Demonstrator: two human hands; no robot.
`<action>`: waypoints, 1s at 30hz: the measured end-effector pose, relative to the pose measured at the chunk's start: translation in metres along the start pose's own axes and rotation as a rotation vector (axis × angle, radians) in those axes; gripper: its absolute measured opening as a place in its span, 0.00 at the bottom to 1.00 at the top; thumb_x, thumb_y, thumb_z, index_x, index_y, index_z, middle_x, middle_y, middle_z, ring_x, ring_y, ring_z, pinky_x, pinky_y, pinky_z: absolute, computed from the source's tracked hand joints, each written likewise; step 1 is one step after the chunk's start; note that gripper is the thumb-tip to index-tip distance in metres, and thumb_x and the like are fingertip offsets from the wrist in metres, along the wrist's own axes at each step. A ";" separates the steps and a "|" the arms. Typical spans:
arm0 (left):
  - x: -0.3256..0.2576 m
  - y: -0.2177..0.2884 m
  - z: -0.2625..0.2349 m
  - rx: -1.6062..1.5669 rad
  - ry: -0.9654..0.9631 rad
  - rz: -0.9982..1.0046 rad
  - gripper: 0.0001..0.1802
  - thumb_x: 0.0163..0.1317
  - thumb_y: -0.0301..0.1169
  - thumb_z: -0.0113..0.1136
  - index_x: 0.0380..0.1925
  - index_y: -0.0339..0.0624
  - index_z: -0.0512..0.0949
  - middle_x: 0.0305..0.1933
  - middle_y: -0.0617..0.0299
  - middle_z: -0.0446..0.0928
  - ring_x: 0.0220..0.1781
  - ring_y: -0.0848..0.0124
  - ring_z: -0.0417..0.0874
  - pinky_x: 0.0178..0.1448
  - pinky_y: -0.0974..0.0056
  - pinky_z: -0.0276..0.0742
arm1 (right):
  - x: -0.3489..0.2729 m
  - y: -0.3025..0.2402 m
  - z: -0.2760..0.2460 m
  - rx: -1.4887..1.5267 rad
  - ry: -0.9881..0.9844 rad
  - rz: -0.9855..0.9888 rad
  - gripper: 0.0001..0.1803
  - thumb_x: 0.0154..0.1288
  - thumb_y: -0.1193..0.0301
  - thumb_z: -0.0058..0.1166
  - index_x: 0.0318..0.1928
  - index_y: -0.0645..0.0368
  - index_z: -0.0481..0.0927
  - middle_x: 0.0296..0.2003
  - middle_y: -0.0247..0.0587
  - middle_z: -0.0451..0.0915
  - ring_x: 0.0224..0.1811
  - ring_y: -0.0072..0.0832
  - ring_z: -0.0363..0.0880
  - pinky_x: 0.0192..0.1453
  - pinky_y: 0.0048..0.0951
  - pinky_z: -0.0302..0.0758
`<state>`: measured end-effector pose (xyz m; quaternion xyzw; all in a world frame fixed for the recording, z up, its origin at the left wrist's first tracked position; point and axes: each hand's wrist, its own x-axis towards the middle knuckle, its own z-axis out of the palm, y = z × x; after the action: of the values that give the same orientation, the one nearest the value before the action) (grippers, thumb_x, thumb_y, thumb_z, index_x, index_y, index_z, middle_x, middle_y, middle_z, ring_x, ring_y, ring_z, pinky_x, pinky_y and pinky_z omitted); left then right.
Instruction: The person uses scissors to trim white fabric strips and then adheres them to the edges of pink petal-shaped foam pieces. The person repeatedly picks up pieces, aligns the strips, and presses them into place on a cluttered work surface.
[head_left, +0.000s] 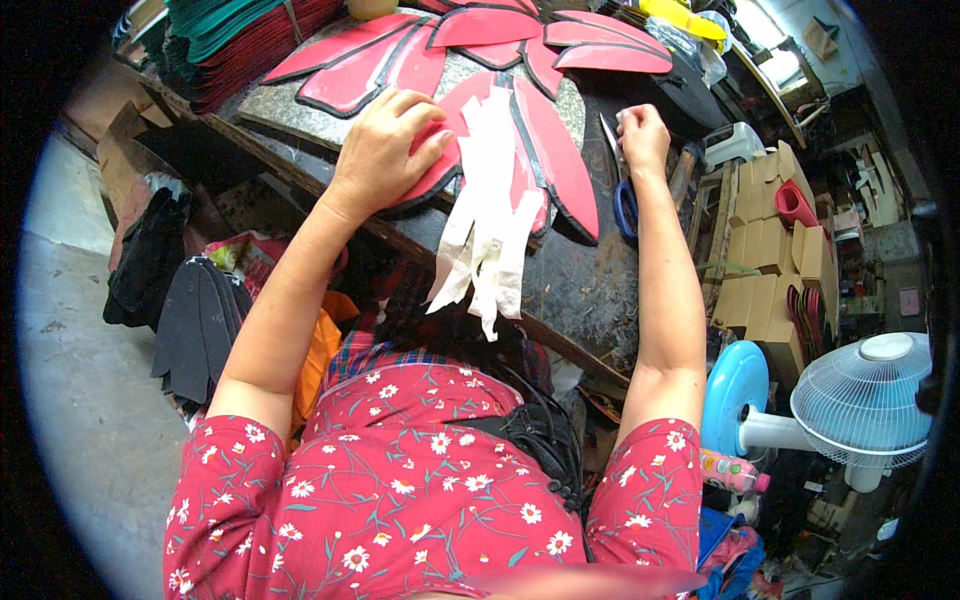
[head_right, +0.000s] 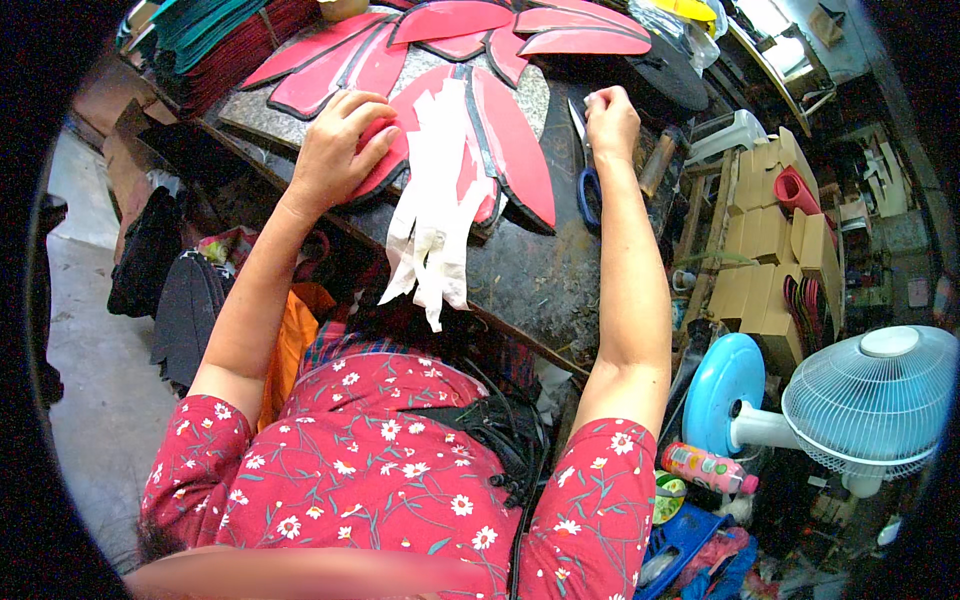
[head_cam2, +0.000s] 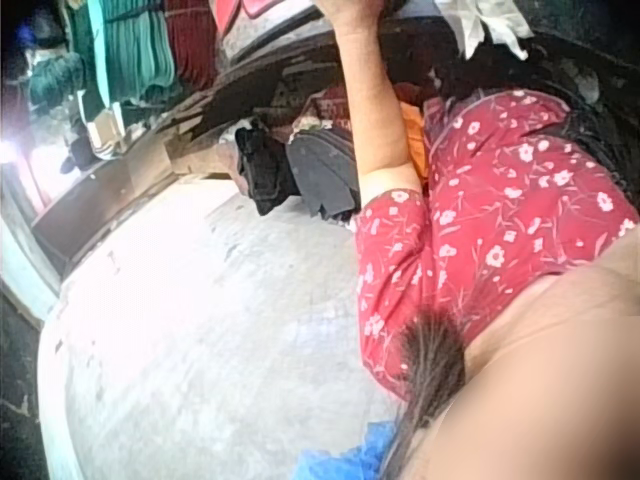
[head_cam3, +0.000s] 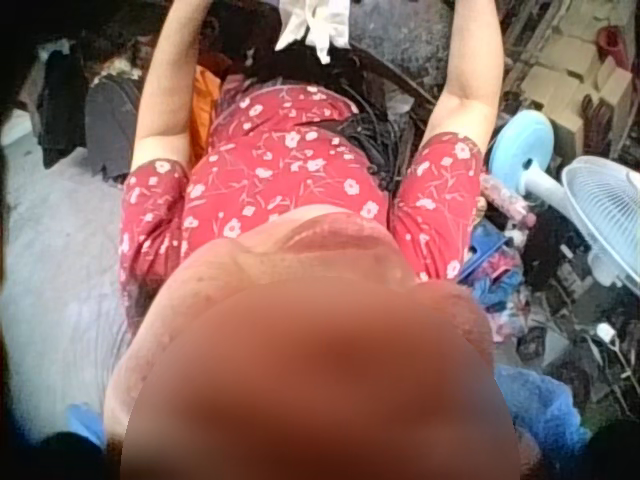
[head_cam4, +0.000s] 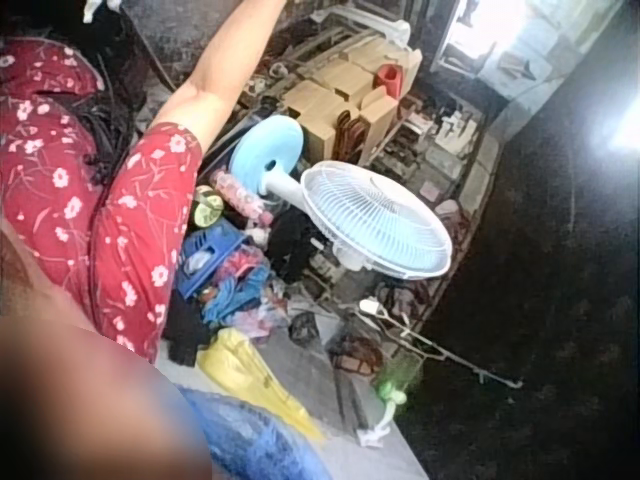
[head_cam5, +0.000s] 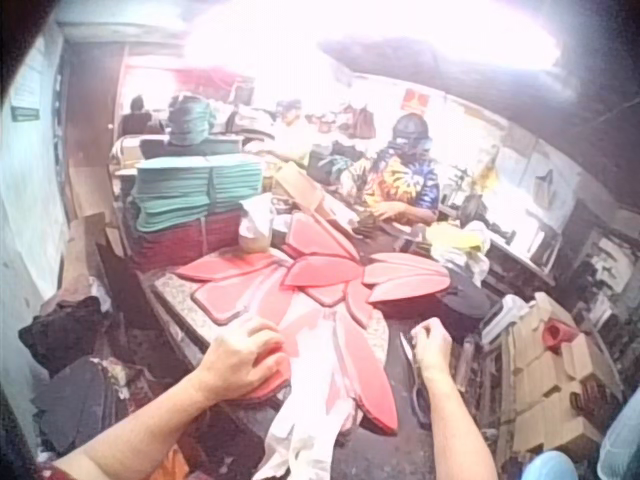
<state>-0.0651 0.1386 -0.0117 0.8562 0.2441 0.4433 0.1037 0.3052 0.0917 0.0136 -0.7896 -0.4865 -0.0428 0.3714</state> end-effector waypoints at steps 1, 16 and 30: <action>0.000 0.000 0.001 -0.014 0.006 -0.003 0.10 0.62 0.32 0.63 0.39 0.37 0.81 0.46 0.52 0.80 0.51 0.54 0.80 0.57 0.55 0.76 | -0.001 -0.002 -0.001 0.206 0.024 0.120 0.12 0.71 0.62 0.53 0.39 0.58 0.80 0.28 0.43 0.85 0.26 0.35 0.84 0.30 0.35 0.79; 0.000 0.002 0.001 0.036 0.049 0.017 0.11 0.60 0.36 0.66 0.35 0.39 0.81 0.43 0.55 0.80 0.48 0.55 0.80 0.54 0.55 0.77 | -0.042 0.056 -0.108 -0.596 -0.193 -0.008 0.38 0.60 0.42 0.60 0.66 0.48 0.73 0.58 0.50 0.79 0.61 0.49 0.76 0.64 0.47 0.72; -0.004 -0.004 0.003 0.020 0.039 0.007 0.12 0.58 0.35 0.69 0.38 0.41 0.82 0.44 0.55 0.80 0.49 0.56 0.81 0.55 0.57 0.78 | -0.086 -0.008 -0.088 -0.489 -0.301 -0.396 0.44 0.63 0.53 0.62 0.76 0.44 0.59 0.65 0.53 0.73 0.68 0.51 0.68 0.70 0.48 0.67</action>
<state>-0.0658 0.1400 -0.0175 0.8493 0.2475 0.4577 0.0886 0.2800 -0.0248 0.0444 -0.7430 -0.6549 -0.1125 0.0798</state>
